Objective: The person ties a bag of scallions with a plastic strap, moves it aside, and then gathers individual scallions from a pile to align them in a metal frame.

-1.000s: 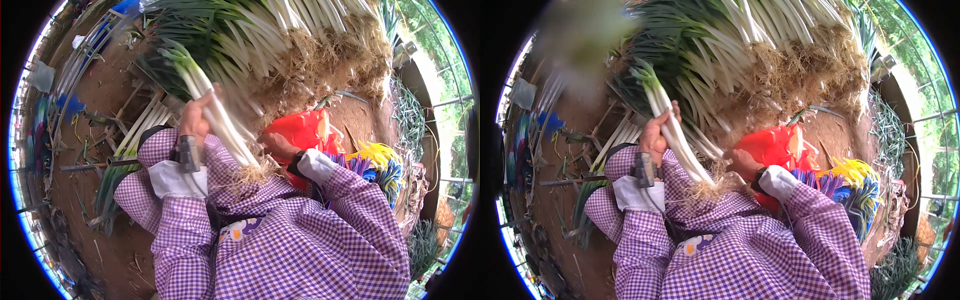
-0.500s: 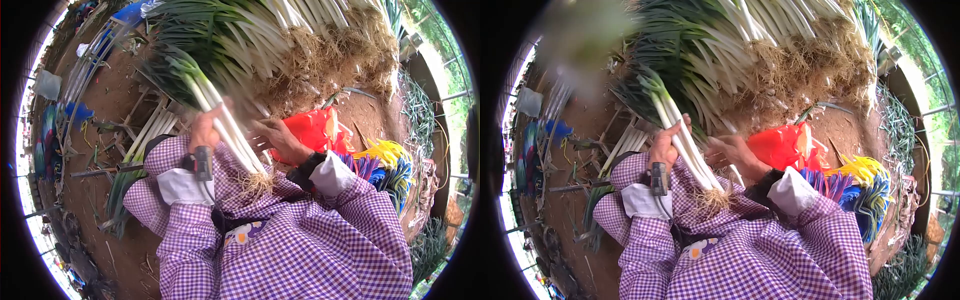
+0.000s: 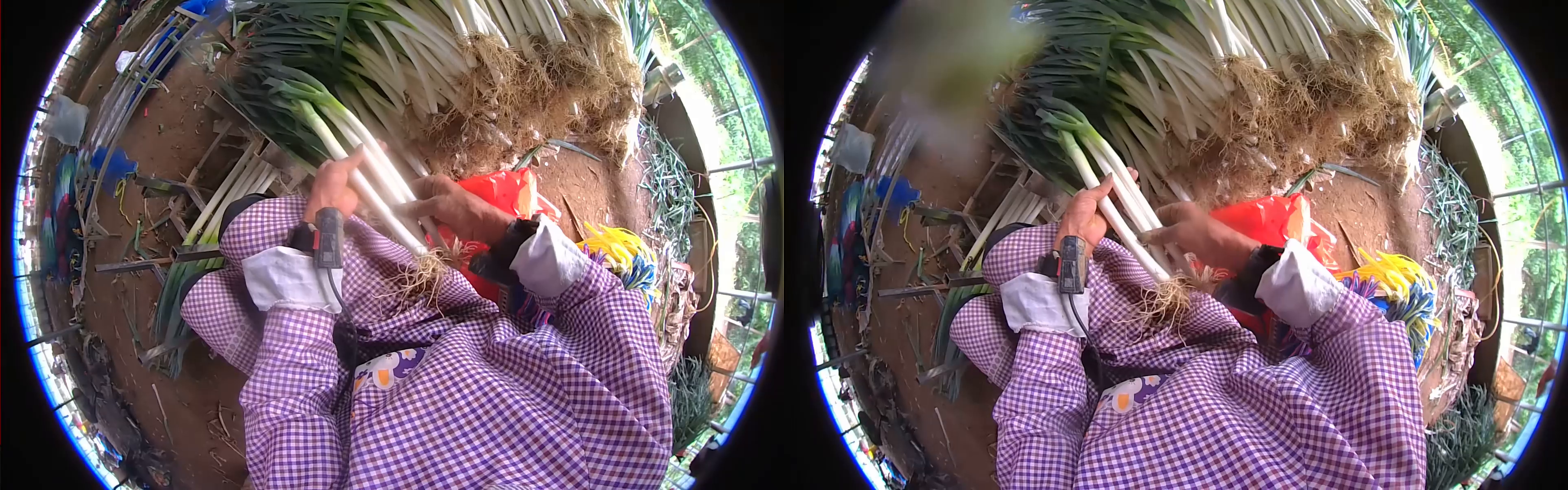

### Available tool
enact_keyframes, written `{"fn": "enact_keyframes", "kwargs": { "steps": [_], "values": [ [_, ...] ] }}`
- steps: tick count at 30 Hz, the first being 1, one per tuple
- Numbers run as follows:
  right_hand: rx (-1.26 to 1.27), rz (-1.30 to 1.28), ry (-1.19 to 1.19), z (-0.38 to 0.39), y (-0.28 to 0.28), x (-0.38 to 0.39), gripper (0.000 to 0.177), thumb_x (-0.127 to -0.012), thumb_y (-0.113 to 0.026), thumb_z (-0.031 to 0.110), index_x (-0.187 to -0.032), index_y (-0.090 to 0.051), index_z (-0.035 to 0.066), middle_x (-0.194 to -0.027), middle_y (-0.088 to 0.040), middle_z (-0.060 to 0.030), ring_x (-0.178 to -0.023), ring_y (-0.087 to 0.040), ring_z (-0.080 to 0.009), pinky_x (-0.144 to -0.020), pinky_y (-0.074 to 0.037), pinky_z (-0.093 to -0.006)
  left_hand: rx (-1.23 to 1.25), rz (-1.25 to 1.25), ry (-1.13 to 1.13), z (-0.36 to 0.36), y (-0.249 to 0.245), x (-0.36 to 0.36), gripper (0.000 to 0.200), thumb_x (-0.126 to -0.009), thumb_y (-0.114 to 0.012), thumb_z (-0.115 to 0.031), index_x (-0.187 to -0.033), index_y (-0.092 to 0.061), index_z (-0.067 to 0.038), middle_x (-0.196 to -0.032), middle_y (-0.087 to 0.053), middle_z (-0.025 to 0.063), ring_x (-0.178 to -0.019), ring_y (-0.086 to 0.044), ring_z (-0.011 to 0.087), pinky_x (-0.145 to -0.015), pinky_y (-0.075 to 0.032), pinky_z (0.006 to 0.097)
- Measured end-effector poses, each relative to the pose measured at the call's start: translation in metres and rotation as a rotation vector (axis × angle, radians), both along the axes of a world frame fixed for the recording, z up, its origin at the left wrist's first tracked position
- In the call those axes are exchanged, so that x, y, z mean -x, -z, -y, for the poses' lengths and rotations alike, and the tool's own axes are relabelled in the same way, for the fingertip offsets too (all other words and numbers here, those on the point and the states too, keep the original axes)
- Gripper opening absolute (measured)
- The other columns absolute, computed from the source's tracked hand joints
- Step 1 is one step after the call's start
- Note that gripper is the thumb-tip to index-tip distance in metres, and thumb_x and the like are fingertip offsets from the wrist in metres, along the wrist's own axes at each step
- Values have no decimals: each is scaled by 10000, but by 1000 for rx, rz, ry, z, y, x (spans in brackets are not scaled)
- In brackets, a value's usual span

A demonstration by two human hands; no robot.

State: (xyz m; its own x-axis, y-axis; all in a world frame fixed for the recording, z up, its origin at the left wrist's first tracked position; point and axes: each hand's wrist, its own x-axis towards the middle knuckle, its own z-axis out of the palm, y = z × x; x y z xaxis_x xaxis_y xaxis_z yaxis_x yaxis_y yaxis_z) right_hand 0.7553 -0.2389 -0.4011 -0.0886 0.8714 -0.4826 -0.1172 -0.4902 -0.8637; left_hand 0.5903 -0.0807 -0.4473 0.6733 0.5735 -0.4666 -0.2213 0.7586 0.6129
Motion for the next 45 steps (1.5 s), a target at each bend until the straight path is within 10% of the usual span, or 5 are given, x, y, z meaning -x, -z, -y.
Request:
{"fn": "enact_keyframes", "kwargs": {
  "steps": [10,12,26,36,45],
  "values": [
    [-376,279,-182,8,7,-9,243,-975,-632,200,-965,-680,-38,-813,-656,-26,-747,-606,-80,-623,-476,-288,33,-133,-29,-13,37,1,353,-1018,-584,-155,-1304,-525,43,-1211,-653,190,-1124,-650,289,-989,-551,424],
    [23,-107,-44,8,0,1,244,-977,-634,202,-984,-686,-37,-825,-661,-17,-771,-612,-86,-652,-484,-300,-1,-148,-9,-16,47,0,367,-1029,-568,-187,-1310,-531,46,-1232,-655,206,-1129,-647,289,-997,-537,436],
    [212,-147,105,25,-17,16,316,-1002,-624,231,-1139,-651,-53,-982,-683,-69,-885,-652,-142,-806,-546,-309,-110,-159,72,-3,29,-7,340,-981,-582,-84,-1277,-587,85,-1193,-691,195,-1090,-656,305,-980,-521,446],
    [164,-200,273,14,-14,23,384,-1015,-585,271,-1117,-631,-96,-939,-686,-117,-795,-664,-170,-706,-543,-328,-294,-230,113,-1,43,-15,308,-956,-614,-73,-1223,-622,80,-1179,-688,187,-1060,-661,283,-947,-540,448],
    [76,-246,224,9,2,44,333,-1009,-620,193,-1170,-594,-98,-1067,-709,-161,-940,-717,-246,-840,-595,-374,26,-70,-53,13,12,-24,313,-973,-585,-90,-1232,-623,82,-1181,-684,186,-1065,-658,292,-949,-531,449]
  ]
}}
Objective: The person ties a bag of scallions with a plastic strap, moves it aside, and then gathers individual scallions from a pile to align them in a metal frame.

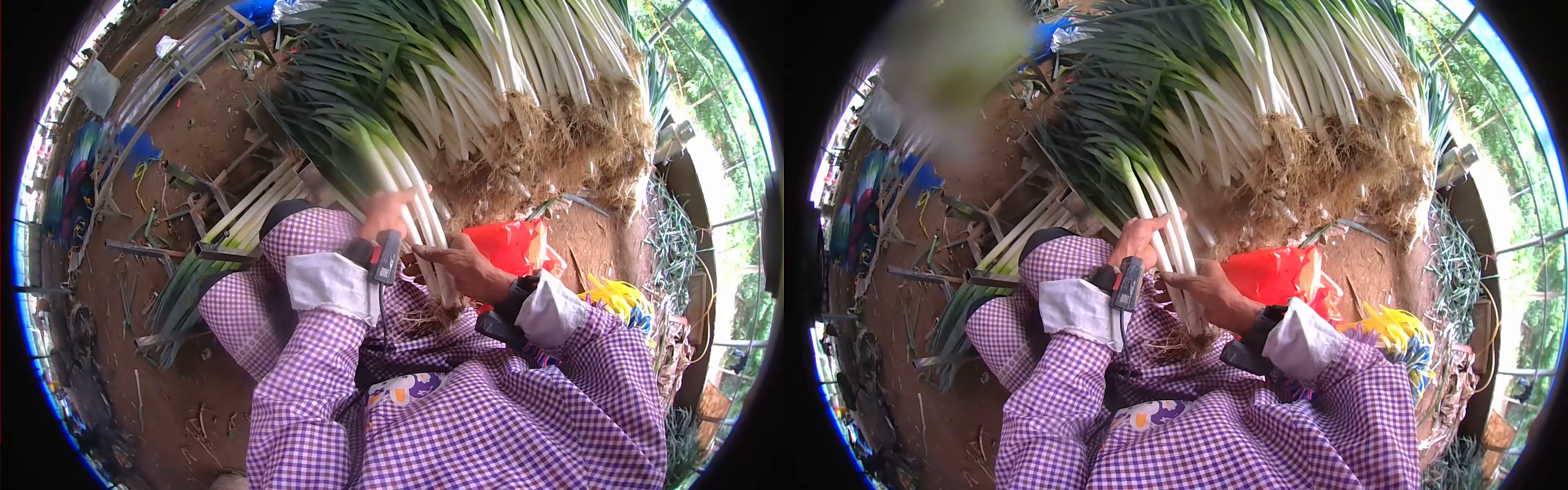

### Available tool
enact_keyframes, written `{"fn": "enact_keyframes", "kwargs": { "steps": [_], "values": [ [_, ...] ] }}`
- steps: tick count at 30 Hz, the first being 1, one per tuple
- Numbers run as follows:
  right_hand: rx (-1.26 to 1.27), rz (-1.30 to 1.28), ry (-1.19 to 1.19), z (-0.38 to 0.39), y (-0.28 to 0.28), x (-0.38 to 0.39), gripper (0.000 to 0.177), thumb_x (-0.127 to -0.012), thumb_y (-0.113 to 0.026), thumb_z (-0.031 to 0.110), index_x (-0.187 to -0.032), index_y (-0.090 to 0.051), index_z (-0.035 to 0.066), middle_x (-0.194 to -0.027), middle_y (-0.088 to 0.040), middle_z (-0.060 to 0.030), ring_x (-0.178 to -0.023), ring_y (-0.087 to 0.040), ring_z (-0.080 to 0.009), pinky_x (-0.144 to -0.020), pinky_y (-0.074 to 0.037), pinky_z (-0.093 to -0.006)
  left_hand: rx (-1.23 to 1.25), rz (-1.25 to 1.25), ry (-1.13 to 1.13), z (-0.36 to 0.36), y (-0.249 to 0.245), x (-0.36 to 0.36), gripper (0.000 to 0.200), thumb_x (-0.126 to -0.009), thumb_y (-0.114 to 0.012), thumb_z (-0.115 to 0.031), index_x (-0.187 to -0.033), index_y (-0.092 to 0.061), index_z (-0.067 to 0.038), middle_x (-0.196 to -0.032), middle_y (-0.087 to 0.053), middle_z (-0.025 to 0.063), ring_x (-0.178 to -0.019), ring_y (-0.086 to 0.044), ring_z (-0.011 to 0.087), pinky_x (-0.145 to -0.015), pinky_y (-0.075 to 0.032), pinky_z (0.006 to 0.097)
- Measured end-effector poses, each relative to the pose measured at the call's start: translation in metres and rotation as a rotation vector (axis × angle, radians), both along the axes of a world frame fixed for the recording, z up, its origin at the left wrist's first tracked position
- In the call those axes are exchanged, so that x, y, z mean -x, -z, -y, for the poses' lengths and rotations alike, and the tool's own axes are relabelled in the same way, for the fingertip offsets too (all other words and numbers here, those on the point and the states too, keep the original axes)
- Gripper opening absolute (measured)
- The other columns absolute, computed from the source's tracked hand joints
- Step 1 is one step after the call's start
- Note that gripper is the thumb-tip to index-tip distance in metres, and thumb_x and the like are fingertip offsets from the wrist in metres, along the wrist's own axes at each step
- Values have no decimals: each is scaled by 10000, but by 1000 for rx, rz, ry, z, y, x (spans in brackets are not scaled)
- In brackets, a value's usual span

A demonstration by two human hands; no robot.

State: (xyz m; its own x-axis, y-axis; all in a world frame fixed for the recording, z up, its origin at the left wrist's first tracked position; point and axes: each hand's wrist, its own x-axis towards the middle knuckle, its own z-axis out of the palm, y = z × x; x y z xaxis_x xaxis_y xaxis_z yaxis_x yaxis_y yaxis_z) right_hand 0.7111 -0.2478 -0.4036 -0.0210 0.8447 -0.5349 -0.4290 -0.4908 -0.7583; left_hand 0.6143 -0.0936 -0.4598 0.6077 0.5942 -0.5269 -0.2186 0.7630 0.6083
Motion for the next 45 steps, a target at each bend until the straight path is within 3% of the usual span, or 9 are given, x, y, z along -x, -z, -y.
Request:
{"fn": "enact_keyframes", "kwargs": {
  "steps": [13,14,20,28,31,33,37,40,45],
  "values": [
    [24,170,-106,66,-53,-8,319,-986,-646,199,-1164,-639,-66,-955,-721,-109,-858,-698,-177,-776,-566,-315,100,113,-37,-12,-13,-2,388,-970,-671,-268,-1232,-624,14,-1165,-693,145,-1064,-650,266,-934,-533,444],
    [82,174,-119,76,-57,-8,306,-973,-674,217,-1149,-661,-33,-934,-711,-65,-814,-662,-131,-720,-545,-287,97,148,-44,-13,-14,-1,383,-967,-674,-271,-1233,-629,1,-1169,-694,134,-1061,-650,258,-932,-534,440],
    [84,154,-96,117,-61,-7,303,-963,-682,155,-1202,-642,-28,-1016,-723,-92,-907,-710,-176,-795,-580,-314,16,213,-49,-19,-4,0,362,-926,-727,-257,-1216,-656,-54,-1160,-707,81,-1032,-657,229,-908,-542,420],
    [-53,272,-86,112,-50,-37,277,-927,-716,79,-1173,-671,-41,-964,-741,-82,-888,-696,-151,-821,-548,-311,-232,376,-216,-1,-113,4,331,-855,-788,-174,-1138,-651,-71,-1058,-723,81,-995,-668,228,-870,-544,420],
    [-156,353,-132,81,-68,-49,224,-914,-727,72,-1112,-693,-28,-937,-741,-46,-856,-688,-127,-797,-545,-300,-375,396,-327,-14,-155,17,333,-872,-770,-162,-1157,-631,-61,-1069,-713,81,-1017,-658,220,-884,-534,421],
    [-232,494,-202,50,-79,-50,198,-910,-729,79,-1080,-704,-20,-912,-739,-36,-840,-681,-114,-783,-543,-297,-406,492,-370,-32,-182,36,311,-850,-773,-66,-1123,-633,-12,-1014,-725,115,-947,-694,241,-839,-566,414],
    [-452,635,-389,-38,-120,-27,160,-932,-700,116,-1027,-719,-11,-862,-744,-40,-821,-675,-95,-770,-550,-290,-539,490,-510,-69,-234,106,333,-849,-775,-76,-1144,-634,-14,-1047,-721,116,-1038,-678,253,-929,-539,417],
    [-593,943,-557,-121,-144,4,190,-926,-714,175,-977,-727,-8,-787,-730,-42,-757,-658,-80,-706,-525,-293,-572,484,-586,-103,-253,180,363,-852,-778,-95,-1171,-626,-13,-1139,-696,119,-1123,-645,254,-1032,-492,438],
    [-839,862,-819,-270,-147,88,236,-859,-743,196,-996,-738,3,-771,-730,-53,-691,-644,-96,-649,-503,-299,-512,508,-772,-159,-234,328,403,-863,-759,-61,-1234,-603,-31,-1211,-676,97,-1188,-614,259,-1107,-447,462]
  ]
}}
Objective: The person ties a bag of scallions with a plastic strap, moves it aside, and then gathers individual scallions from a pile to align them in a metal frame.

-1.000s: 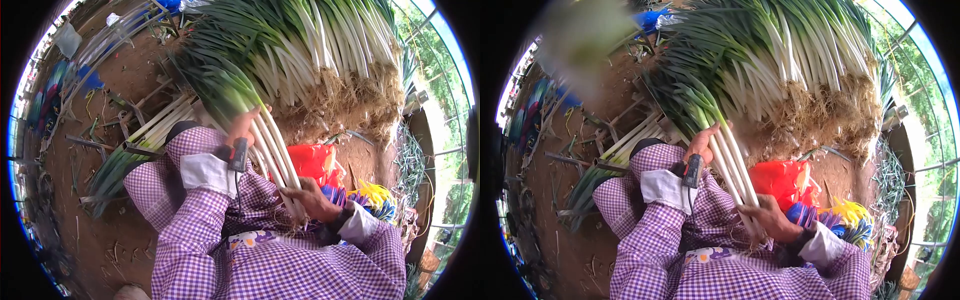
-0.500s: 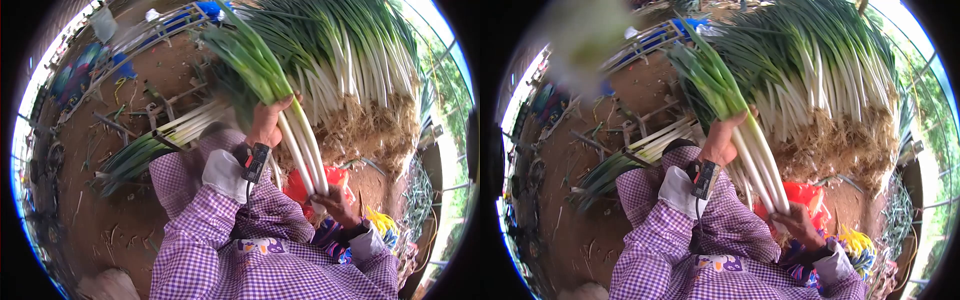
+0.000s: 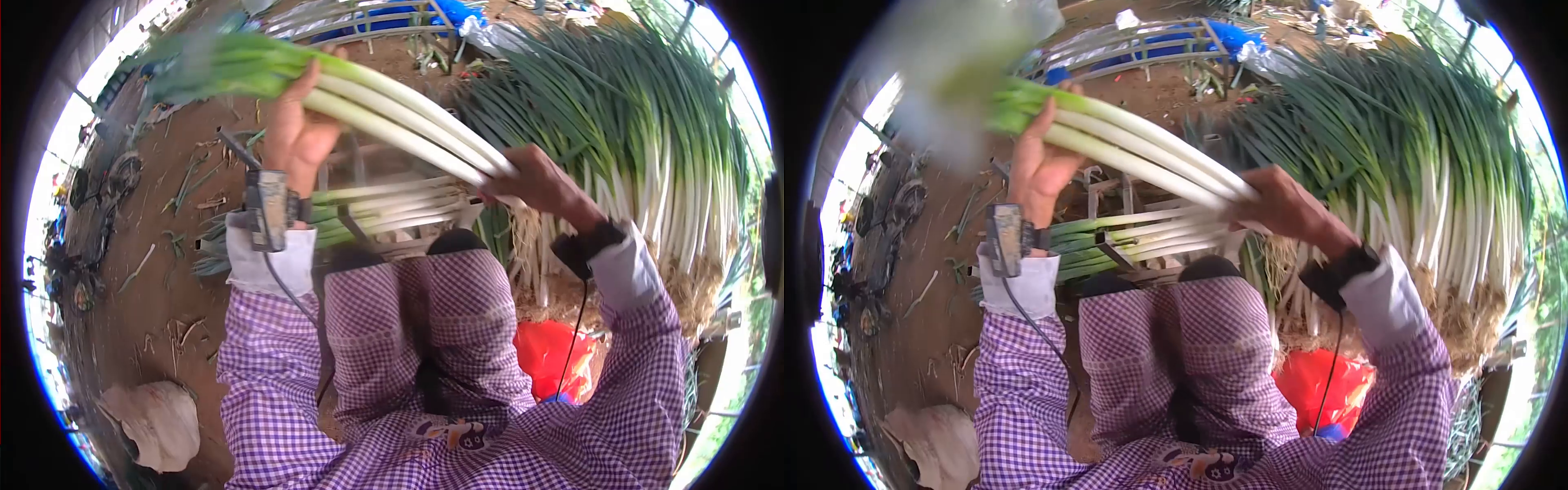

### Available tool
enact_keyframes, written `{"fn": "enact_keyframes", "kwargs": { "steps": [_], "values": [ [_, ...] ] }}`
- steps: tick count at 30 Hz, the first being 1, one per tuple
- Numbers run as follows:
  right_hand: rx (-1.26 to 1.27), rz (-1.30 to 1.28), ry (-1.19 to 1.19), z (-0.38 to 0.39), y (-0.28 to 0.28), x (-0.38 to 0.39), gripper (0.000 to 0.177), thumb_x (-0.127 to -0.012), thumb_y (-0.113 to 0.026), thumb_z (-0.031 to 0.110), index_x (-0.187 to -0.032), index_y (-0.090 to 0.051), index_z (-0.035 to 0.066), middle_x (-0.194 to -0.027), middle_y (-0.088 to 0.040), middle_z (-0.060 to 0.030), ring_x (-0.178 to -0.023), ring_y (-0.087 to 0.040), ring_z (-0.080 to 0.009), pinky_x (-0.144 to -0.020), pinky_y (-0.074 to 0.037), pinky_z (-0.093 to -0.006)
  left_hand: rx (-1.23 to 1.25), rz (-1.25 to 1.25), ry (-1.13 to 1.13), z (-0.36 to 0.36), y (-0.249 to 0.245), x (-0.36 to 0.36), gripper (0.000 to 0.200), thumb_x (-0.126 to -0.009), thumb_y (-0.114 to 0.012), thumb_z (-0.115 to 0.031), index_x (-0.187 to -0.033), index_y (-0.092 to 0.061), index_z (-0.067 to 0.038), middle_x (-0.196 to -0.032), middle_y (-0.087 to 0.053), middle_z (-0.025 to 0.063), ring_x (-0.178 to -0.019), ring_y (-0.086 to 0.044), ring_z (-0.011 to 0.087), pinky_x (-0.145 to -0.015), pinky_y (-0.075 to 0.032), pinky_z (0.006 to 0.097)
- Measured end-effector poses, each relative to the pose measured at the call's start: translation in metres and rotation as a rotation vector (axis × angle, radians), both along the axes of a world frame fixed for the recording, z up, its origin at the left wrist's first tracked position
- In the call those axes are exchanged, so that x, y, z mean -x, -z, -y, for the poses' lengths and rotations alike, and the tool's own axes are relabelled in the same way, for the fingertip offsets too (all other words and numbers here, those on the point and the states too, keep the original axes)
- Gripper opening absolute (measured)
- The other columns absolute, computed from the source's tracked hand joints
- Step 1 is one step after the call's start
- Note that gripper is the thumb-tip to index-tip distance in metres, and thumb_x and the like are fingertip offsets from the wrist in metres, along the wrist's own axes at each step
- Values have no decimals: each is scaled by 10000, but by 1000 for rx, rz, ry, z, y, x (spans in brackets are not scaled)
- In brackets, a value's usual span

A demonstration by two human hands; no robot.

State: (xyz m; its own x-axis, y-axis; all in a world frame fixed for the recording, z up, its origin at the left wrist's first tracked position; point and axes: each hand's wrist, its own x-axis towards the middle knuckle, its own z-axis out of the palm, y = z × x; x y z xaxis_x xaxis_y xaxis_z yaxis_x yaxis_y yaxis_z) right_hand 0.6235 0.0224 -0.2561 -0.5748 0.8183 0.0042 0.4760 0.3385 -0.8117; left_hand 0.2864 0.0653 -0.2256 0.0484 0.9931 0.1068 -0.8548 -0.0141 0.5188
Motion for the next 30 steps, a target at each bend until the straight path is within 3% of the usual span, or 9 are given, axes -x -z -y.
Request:
{"fn": "enact_keyframes", "kwargs": {
  "steps": [2,5,8,12,14,16,20,21,30],
  "values": [
    [-38,63,-124,-50,5,43,217,-871,-755,200,-981,-749,12,-802,-741,-51,-733,-651,-96,-712,-515,-296,80,10,-111,-20,36,58,412,-885,-736,-62,-1274,-602,-49,-1228,-672,88,-1223,-593,257,-1128,-427,487],
    [-29,240,-237,-115,39,104,246,-870,-748,170,-1055,-749,7,-814,-746,-63,-732,-655,-107,-712,-527,-310,265,99,-226,-26,101,115,405,-898,-731,-90,-1284,-613,-60,-1234,-674,84,-1218,-594,259,-1115,-438,491],
    [278,-75,-412,-174,122,142,245,-860,-750,154,-1053,-748,2,-819,-745,-52,-728,-658,-114,-711,-533,-302,460,214,-336,-40,184,144,352,-920,-720,-147,-1252,-641,-64,-1227,-679,82,-1175,-613,263,-1082,-465,480],
    [295,445,-416,-221,173,157,196,-852,-714,118,-996,-742,-12,-821,-735,-43,-707,-660,-119,-714,-534,-281,629,221,-323,-66,305,149,344,-935,-707,-209,-1236,-636,-57,-1170,-692,94,-1118,-634,275,-1031,-497,461],
    [402,416,-405,-239,209,145,228,-836,-725,164,-981,-743,-11,-836,-746,-58,-717,-660,-119,-723,-520,-286,716,282,-242,-81,335,139,345,-894,-754,-168,-1204,-638,-71,-1158,-688,90,-1098,-642,283,-1020,-516,498],
    [334,528,-370,-249,235,132,255,-813,-755,164,-1009,-751,1,-841,-747,-53,-756,-658,-135,-744,-513,-294,780,235,-240,-94,345,120,336,-901,-747,-146,-1201,-620,-61,-1147,-680,110,-1103,-636,297,-1032,-509,503],
    [483,527,-269,-260,270,118,311,-779,-805,178,-1037,-755,13,-872,-750,-54,-797,-653,-147,-766,-509,-309,873,198,-227,-110,365,103,301,-944,-692,-128,-1220,-607,-48,-1177,-666,117,-1132,-619,306,-1078,-471,525],
    [510,521,-290,-265,274,118,326,-771,-817,186,-1041,-755,14,-880,-751,-56,-801,-652,-147,-770,-508,-310,798,257,-219,-111,368,101,314,-961,-668,-134,-1246,-586,-32,-1204,-652,124,-1171,-599,312,-1117,-428,542],
    [540,570,-246,-265,288,125,406,-742,-853,236,-1080,-749,37,-907,-750,-59,-818,-659,-168,-777,-516,-326,885,211,-194,-89,366,106,617,-972,-648,-158,-1482,-348,16,-1539,-337,204,-1387,-401,355,-1225,-268,481]
  ]
}}
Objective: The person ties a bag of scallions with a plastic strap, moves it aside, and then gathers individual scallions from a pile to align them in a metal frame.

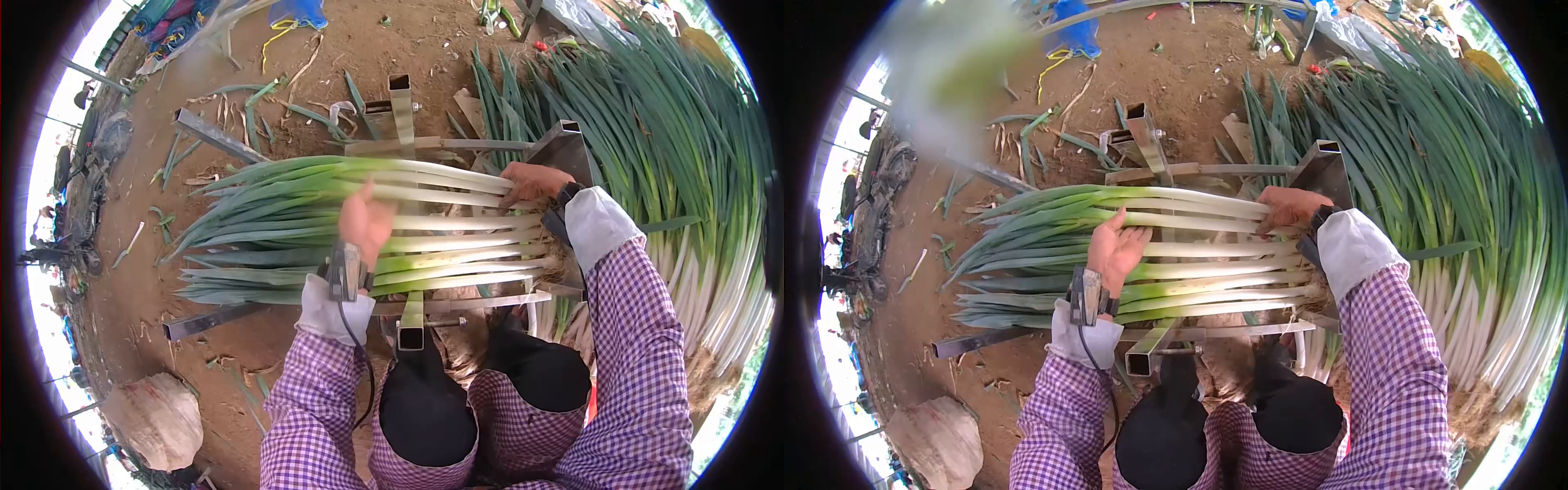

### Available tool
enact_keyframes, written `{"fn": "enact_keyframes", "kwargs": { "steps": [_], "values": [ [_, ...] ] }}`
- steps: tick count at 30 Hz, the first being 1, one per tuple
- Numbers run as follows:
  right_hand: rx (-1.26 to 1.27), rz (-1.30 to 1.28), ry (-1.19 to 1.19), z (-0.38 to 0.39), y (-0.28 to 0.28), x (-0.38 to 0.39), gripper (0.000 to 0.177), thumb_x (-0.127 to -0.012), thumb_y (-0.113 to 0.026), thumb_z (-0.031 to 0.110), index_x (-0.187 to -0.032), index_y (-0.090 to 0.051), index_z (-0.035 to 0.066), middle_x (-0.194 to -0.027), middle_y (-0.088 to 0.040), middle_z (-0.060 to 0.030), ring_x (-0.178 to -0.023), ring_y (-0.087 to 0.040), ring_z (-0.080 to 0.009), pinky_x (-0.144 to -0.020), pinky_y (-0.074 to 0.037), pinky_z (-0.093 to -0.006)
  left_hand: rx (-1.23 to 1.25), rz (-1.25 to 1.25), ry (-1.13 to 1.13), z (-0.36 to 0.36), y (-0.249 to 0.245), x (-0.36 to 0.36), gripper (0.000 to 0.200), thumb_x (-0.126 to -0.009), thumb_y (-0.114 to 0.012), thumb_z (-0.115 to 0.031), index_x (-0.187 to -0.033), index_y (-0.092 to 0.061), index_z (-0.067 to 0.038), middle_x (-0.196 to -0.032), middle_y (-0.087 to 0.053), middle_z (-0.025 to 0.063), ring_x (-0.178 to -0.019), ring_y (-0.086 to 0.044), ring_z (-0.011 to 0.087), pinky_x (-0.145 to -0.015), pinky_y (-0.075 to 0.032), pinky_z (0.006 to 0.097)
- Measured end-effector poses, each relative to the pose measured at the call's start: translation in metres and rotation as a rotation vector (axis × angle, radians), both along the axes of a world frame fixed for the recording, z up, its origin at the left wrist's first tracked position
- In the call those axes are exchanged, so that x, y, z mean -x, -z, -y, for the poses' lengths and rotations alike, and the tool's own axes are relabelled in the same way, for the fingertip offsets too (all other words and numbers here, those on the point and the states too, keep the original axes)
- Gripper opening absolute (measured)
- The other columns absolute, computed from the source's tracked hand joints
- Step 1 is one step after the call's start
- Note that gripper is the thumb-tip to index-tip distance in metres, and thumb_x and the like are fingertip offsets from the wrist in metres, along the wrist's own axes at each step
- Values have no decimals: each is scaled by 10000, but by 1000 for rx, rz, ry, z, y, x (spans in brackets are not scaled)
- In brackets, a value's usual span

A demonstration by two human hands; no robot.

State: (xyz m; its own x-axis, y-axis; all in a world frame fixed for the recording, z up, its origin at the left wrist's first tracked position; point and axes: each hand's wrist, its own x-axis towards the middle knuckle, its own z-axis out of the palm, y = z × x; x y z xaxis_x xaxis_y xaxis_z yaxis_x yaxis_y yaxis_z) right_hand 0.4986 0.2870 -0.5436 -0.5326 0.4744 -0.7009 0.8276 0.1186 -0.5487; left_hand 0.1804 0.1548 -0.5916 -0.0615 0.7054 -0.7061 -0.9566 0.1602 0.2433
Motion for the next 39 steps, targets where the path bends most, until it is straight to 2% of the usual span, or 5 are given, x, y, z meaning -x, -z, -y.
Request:
{"fn": "enact_keyframes", "kwargs": {
  "steps": [6,10,16,34,39],
  "values": [
    [-1,32,-40,-2,0,2,414,-739,-848,247,-1083,-748,41,-917,-749,-68,-820,-671,-182,-764,-526,-345,-55,-950,273,31,-68,-8,545,-935,-652,-86,-1417,-451,70,-1466,-478,206,-1386,-431,310,-1193,-304,436],
    [-51,73,-81,-1,-4,4,409,-740,-839,249,-1079,-749,39,-923,-753,-85,-815,-686,-192,-746,-532,-350,-406,-1963,712,15,-32,33,396,-856,-678,-70,-1246,-628,-20,-1280,-637,157,-1269,-536,321,-1110,-379,401],
    [-18,76,-64,-1,0,5,406,-740,-835,247,-1078,-749,40,-935,-755,-96,-823,-695,-207,-739,-536,-358,-411,-2661,863,3,-28,51,388,-872,-684,-191,-1228,-639,-45,-1262,-632,131,-1216,-544,314,-1053,-384,449],
    [-45,68,-42,8,-3,6,459,-662,-876,158,-1075,-736,13,-948,-750,-109,-852,-676,-204,-757,-508,-346,-280,-2470,805,44,-22,57,401,-797,-760,-315,-1141,-698,-118,-1153,-606,49,-1171,-505,273,-1000,-347,427],
    [-292,-373,128,7,19,10,420,-741,-803,201,-1108,-719,12,-958,-743,-168,-865,-697,-273,-789,-520,-373,-258,-2429,769,45,-21,55,397,-787,-767,-323,-1123,-713,-120,-1150,-628,40,-1175,-519,264,-1014,-339,423]
  ]
}}
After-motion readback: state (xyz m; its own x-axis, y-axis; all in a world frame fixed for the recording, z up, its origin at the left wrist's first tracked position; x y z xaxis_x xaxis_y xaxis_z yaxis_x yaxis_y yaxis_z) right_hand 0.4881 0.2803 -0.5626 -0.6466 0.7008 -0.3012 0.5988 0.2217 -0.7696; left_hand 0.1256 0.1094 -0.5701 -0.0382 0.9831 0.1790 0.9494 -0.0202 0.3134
